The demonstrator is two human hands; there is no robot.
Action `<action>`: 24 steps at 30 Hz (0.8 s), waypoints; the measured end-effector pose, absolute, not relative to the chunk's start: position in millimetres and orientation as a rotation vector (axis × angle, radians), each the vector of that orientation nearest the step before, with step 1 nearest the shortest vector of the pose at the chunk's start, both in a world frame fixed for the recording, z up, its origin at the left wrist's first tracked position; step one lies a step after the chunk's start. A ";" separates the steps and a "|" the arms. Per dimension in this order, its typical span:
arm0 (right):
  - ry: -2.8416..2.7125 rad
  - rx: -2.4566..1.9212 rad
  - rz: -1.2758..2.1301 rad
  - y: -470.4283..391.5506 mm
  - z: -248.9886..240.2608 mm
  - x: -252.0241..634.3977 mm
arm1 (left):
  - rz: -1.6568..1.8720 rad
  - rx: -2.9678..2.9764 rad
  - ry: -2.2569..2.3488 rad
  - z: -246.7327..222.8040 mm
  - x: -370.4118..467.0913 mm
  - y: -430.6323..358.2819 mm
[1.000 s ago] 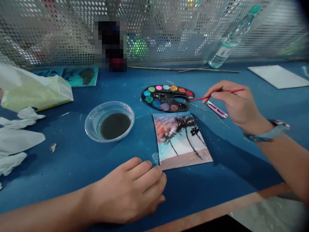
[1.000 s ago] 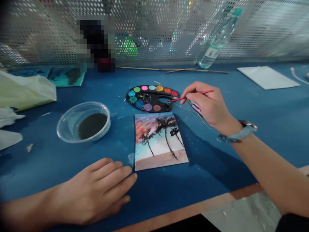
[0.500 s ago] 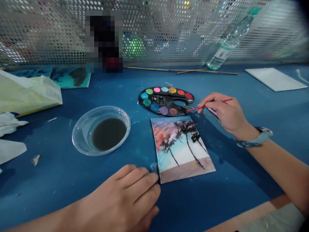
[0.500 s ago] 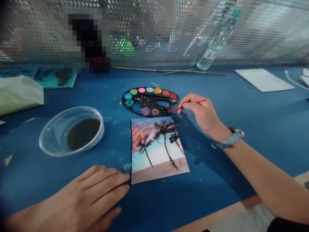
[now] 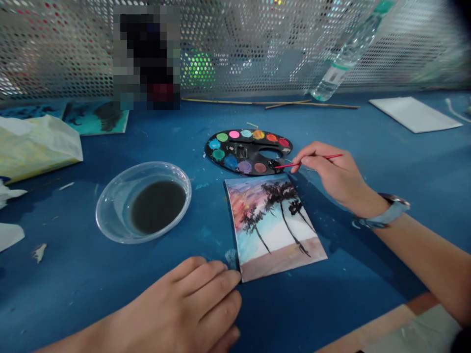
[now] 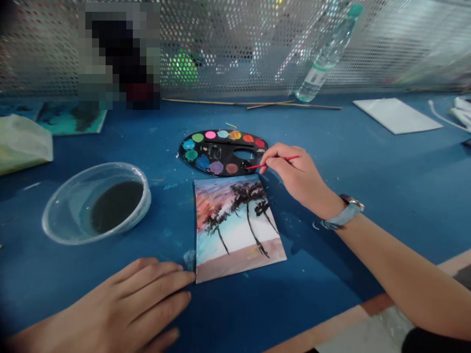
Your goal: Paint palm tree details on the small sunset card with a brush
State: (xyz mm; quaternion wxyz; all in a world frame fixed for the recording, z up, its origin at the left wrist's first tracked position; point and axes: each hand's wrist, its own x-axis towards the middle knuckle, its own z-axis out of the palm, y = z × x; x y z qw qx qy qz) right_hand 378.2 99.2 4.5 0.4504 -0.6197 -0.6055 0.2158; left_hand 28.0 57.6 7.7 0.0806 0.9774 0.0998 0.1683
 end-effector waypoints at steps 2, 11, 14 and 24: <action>-1.459 -1.528 0.518 99.9 4.4 376.6 | 0.505 2.920 0.295 6.8 27.9 57.6; -1.373 -1.569 0.571 101.6 4.9 375.3 | 0.513 2.896 0.317 6.7 28.5 58.2; -1.339 -1.542 0.486 100.7 5.9 376.9 | 0.516 2.893 0.295 8.0 28.5 60.0; -1.447 -1.541 0.470 97.2 2.1 380.1 | 0.525 2.858 0.260 7.8 29.3 61.8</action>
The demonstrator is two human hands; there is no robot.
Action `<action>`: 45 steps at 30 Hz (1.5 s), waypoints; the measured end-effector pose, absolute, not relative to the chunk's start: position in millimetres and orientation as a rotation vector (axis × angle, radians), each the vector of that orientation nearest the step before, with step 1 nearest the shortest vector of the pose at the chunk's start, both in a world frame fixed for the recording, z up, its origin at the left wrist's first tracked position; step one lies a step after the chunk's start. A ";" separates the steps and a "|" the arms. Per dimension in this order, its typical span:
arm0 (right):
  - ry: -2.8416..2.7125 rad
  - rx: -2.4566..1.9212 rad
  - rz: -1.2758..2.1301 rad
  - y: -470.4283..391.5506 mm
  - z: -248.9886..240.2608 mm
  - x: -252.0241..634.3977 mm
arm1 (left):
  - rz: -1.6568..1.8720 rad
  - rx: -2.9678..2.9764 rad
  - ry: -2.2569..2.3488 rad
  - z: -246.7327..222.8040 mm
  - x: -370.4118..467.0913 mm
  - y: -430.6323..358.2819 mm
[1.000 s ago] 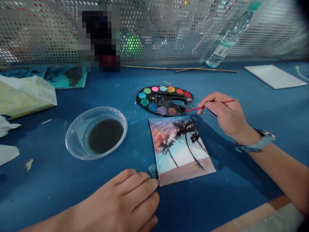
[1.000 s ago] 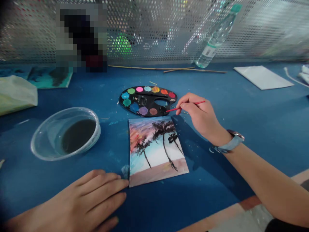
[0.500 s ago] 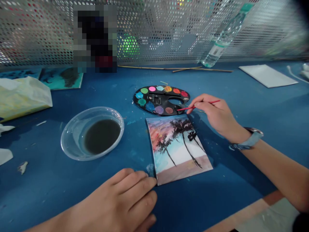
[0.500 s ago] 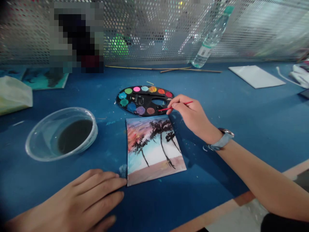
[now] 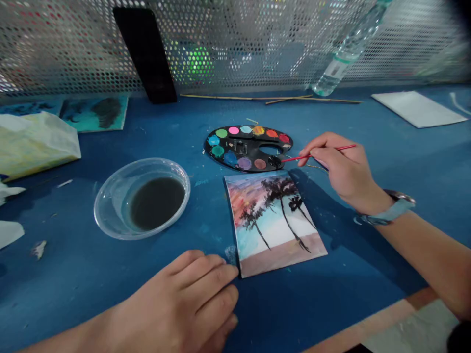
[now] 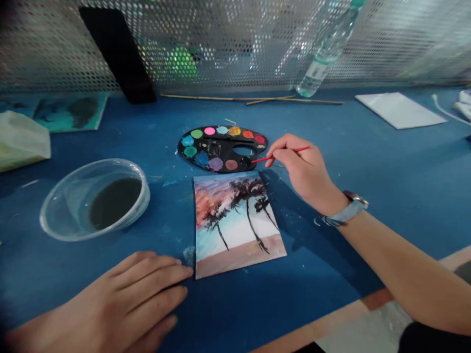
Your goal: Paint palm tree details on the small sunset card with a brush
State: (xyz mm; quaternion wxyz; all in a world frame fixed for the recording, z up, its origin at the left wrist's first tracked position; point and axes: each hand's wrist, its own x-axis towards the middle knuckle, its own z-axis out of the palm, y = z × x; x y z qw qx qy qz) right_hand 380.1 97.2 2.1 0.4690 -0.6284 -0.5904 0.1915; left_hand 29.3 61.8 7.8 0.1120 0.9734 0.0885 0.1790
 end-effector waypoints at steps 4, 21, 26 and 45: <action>-1.522 -1.538 0.429 97.2 2.1 381.2 | 0.545 2.832 0.260 7.0 27.1 63.1; -1.499 -1.552 0.570 95.7 5.1 386.5 | 0.521 2.870 0.096 6.4 23.2 61.7; -1.358 -1.414 0.494 95.2 21.3 378.0 | 0.458 2.867 0.040 7.5 22.5 60.1; -2.829 -1.023 0.562 178.0 83.7 148.4 | 0.525 2.865 -0.050 -5.1 20.4 60.9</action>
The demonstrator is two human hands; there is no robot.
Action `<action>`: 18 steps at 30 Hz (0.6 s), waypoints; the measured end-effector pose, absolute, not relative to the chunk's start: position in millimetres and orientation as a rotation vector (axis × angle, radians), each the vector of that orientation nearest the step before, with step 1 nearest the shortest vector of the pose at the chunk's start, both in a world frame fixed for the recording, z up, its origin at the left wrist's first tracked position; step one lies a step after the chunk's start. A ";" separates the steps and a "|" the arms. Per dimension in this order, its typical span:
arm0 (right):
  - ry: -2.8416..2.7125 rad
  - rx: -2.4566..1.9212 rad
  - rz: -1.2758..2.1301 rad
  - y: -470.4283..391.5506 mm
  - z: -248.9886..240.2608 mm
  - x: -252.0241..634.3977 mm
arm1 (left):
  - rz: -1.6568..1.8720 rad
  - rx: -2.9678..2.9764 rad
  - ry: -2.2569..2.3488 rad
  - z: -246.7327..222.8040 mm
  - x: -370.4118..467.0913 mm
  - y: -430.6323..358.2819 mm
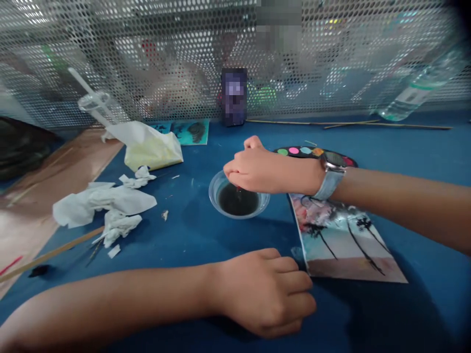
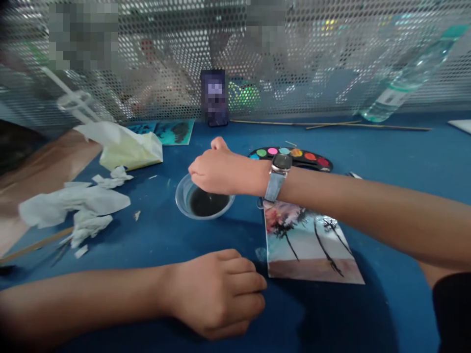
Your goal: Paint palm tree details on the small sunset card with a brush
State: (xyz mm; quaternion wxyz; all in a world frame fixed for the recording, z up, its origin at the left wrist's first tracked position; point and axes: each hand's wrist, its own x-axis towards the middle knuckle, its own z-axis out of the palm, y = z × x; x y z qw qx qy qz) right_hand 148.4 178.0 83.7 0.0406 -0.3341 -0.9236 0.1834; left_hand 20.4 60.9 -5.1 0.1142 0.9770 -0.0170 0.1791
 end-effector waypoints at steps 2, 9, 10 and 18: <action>-2.883 -0.964 0.580 176.6 84.1 150.8 | 0.523 2.859 -0.042 -5.4 20.8 61.2; -2.798 -0.962 0.621 175.4 84.2 152.7 | 0.542 2.865 -0.029 -5.8 20.4 60.2; -2.770 -0.948 0.663 176.1 83.0 153.2 | 0.539 2.868 -0.026 -5.8 20.2 60.1; -2.449 -1.123 0.991 180.9 86.3 176.0 | 0.515 2.866 -0.025 -5.2 19.9 61.7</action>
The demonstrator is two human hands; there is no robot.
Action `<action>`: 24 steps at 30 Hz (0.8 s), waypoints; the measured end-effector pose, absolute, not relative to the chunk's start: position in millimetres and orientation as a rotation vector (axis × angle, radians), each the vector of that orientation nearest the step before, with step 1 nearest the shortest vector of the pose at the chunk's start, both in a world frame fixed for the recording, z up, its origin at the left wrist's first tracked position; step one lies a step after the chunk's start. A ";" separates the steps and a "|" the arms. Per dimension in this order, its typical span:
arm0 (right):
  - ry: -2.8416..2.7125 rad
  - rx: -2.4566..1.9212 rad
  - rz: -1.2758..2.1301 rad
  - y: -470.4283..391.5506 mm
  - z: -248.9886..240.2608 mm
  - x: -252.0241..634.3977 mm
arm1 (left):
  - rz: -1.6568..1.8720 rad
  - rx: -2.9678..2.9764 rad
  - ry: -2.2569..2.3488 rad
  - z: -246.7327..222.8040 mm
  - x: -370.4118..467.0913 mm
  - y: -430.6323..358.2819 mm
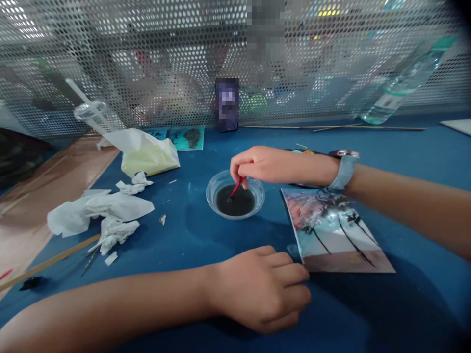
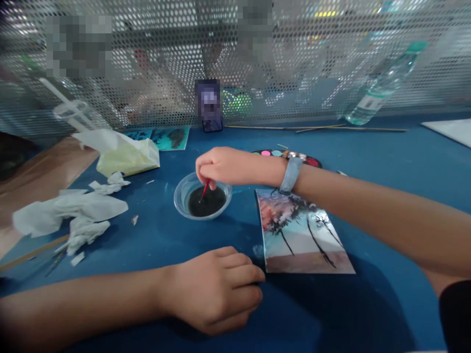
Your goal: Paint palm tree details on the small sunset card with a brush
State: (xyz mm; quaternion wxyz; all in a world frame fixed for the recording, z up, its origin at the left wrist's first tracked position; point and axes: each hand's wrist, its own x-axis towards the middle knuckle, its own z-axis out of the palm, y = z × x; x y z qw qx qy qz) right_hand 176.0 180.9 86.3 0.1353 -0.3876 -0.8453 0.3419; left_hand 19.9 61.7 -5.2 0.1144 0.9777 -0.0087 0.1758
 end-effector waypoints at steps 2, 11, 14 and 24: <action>-2.266 -1.190 1.017 180.5 91.1 185.5 | 0.510 2.865 -0.022 -4.6 20.0 62.0; -1.765 -1.112 1.310 165.6 91.4 231.7 | 0.453 2.835 -0.011 -1.8 18.4 62.7; -1.634 -1.070 1.353 165.4 84.0 250.8 | 0.427 2.830 0.005 -0.5 18.2 62.4; -1.520 -1.244 1.066 192.3 47.8 318.9 | 0.400 2.789 0.099 -1.9 18.0 64.1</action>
